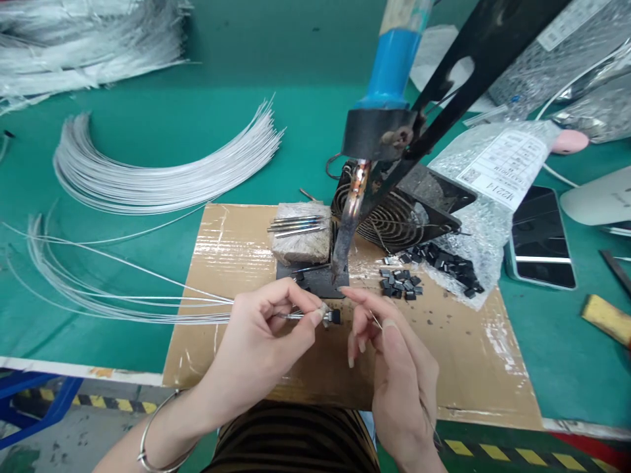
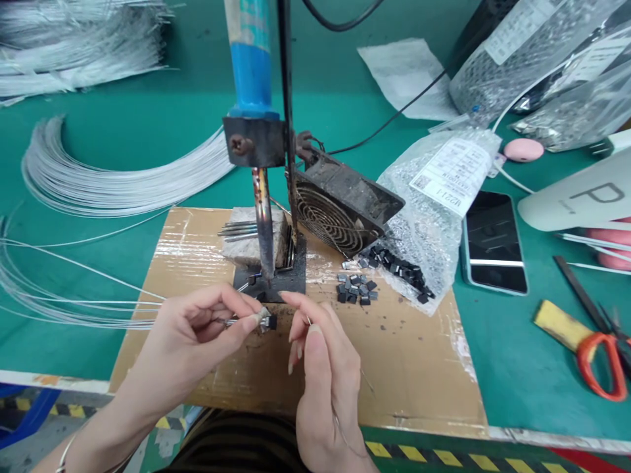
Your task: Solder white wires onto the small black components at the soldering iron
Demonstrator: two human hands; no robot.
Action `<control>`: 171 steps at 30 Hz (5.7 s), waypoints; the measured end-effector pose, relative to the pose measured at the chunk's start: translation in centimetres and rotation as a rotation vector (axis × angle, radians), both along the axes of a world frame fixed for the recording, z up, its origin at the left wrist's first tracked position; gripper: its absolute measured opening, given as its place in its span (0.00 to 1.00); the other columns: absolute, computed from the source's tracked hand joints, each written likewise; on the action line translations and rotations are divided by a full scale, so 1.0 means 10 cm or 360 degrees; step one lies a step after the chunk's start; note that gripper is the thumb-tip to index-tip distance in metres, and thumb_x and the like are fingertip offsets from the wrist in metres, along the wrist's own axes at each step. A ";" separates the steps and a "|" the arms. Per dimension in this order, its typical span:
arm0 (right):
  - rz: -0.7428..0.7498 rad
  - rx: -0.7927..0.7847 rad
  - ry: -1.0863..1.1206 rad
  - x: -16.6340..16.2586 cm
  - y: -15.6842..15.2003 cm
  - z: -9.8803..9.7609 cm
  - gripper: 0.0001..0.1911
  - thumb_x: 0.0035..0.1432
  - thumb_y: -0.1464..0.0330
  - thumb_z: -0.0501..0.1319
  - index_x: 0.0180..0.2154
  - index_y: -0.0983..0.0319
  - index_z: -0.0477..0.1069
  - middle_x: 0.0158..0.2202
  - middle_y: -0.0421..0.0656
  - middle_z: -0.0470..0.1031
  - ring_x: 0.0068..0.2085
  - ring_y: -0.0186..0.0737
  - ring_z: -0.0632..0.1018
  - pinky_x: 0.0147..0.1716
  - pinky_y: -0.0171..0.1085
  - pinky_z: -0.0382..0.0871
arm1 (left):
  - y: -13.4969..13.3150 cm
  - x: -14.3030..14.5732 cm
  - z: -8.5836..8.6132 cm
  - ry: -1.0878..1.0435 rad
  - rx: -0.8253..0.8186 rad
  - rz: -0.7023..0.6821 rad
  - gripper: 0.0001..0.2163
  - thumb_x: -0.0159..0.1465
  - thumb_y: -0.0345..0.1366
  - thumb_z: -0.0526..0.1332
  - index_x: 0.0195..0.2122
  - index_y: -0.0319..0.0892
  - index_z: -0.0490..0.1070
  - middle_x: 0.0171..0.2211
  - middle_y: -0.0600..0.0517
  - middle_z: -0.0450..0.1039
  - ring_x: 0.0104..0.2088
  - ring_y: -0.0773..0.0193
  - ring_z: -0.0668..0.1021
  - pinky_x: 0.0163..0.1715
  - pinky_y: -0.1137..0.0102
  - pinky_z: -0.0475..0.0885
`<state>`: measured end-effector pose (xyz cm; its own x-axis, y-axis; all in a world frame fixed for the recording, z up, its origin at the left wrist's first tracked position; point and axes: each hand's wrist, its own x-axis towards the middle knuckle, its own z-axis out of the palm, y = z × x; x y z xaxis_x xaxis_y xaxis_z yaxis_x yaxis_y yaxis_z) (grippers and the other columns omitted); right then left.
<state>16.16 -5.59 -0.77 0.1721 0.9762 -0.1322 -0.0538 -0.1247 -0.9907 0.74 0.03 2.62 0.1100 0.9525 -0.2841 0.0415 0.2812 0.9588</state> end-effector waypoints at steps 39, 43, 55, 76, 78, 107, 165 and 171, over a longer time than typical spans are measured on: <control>-0.0199 0.0220 -0.0211 -0.01 0.27 0.15 0.13 0.64 0.77 0.66 0.29 0.58 0.71 0.48 0.41 0.88 0.48 0.36 0.87 0.48 0.28 0.80 | 0.24 0.13 0.10 0.0114 0.0052 0.0092 0.06 0.60 0.25 0.66 0.27 0.41 0.75 0.30 0.53 0.84 0.31 0.68 0.82 0.32 0.78 0.74; -0.0281 0.0142 -0.0180 -0.06 0.26 0.22 0.13 0.64 0.77 0.65 0.29 0.58 0.70 0.47 0.41 0.88 0.49 0.36 0.87 0.49 0.30 0.79 | 0.24 0.13 0.11 0.0109 0.0056 0.0099 0.06 0.60 0.26 0.67 0.27 0.42 0.75 0.30 0.53 0.84 0.31 0.68 0.81 0.32 0.78 0.74; -0.0196 0.0235 -0.0212 0.00 0.26 0.16 0.12 0.64 0.76 0.67 0.30 0.58 0.72 0.48 0.45 0.87 0.49 0.42 0.87 0.47 0.37 0.82 | 0.22 0.12 0.10 0.0115 0.0073 0.0110 0.06 0.59 0.25 0.67 0.27 0.42 0.76 0.30 0.52 0.84 0.31 0.67 0.82 0.32 0.76 0.74; -0.0184 0.0251 -0.0220 0.00 0.26 0.14 0.12 0.65 0.76 0.67 0.30 0.58 0.72 0.48 0.46 0.87 0.49 0.43 0.88 0.48 0.36 0.83 | 0.24 0.13 0.10 0.0085 0.0060 0.0127 0.06 0.59 0.25 0.67 0.27 0.42 0.76 0.31 0.52 0.84 0.32 0.66 0.82 0.34 0.75 0.75; -0.0194 0.0250 -0.0224 0.00 0.26 0.13 0.11 0.65 0.75 0.67 0.30 0.58 0.72 0.48 0.47 0.88 0.48 0.44 0.88 0.46 0.37 0.84 | 0.24 0.13 0.10 0.0101 0.0056 0.0121 0.06 0.59 0.25 0.67 0.27 0.42 0.76 0.30 0.51 0.84 0.32 0.66 0.82 0.33 0.74 0.75; -0.0248 0.0284 -0.0218 -0.04 0.25 0.13 0.11 0.63 0.76 0.69 0.30 0.58 0.74 0.47 0.42 0.88 0.45 0.38 0.88 0.47 0.33 0.80 | 0.20 0.12 0.08 0.0071 0.0066 0.0121 0.06 0.59 0.25 0.67 0.27 0.41 0.75 0.31 0.52 0.83 0.32 0.67 0.81 0.34 0.76 0.75; -0.0309 0.0642 -0.0711 -0.10 0.25 0.05 0.11 0.60 0.81 0.69 0.34 0.59 0.74 0.44 0.41 0.87 0.43 0.37 0.88 0.46 0.33 0.80 | 0.19 0.11 0.07 0.0186 0.0147 0.0058 0.05 0.59 0.28 0.65 0.27 0.41 0.74 0.30 0.51 0.81 0.29 0.65 0.79 0.29 0.72 0.72; -0.0345 0.0659 -0.0736 -0.11 0.24 0.04 0.11 0.61 0.80 0.69 0.35 0.58 0.75 0.43 0.42 0.87 0.42 0.42 0.88 0.43 0.38 0.83 | 0.18 0.10 0.08 0.0219 0.0148 0.0048 0.05 0.60 0.29 0.65 0.27 0.41 0.74 0.30 0.50 0.81 0.29 0.64 0.79 0.27 0.72 0.70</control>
